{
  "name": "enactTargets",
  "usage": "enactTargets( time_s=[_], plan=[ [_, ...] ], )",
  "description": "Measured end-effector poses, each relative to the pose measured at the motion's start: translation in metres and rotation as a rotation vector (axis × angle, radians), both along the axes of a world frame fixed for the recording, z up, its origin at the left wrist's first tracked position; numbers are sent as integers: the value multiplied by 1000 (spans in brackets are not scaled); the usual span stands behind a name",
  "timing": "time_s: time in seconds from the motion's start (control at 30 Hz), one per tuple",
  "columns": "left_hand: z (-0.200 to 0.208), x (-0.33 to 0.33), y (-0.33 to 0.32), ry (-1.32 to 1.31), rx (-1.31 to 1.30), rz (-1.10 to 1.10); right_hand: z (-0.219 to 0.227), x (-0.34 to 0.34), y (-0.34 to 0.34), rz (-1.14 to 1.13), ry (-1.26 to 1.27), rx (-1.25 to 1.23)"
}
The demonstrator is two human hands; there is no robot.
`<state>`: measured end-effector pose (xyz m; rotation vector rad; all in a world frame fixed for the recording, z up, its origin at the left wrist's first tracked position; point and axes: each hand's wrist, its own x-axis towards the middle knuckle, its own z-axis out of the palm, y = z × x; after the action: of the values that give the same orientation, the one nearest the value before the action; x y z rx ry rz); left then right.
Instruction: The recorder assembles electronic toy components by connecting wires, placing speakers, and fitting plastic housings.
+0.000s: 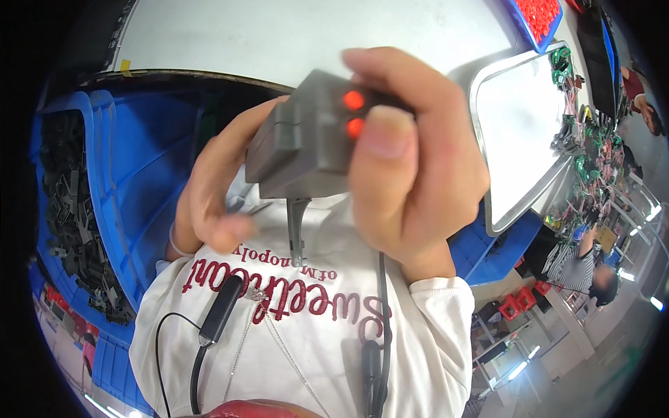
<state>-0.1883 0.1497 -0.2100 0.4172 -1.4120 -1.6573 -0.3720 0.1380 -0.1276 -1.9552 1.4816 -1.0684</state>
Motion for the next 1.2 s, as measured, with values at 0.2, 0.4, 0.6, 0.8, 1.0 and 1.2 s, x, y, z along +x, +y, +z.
enactTargets(
  time_s=[0.2, 0.4, 0.6, 0.8, 1.0, 1.2],
  plan=[
    [1, -3, 16, -312, -132, 226, -18, -4, 8, 126, 55, -73],
    [-9, -11, 17, -275, -274, 294, -22, -11, 21, 82, 53, -53],
    [-1, -19, 26, -244, -192, 365, -20, -19, 23, 152, -130, 92],
    [3, -23, 30, -198, -72, 307, -22, -41, 22, 435, -128, -103],
    [3, -32, 33, -69, 119, 262, -48, -35, 12, 412, -121, -624],
    [17, -36, 33, -18, 354, 218, -44, -28, 12, 307, -314, -493]
  ],
)
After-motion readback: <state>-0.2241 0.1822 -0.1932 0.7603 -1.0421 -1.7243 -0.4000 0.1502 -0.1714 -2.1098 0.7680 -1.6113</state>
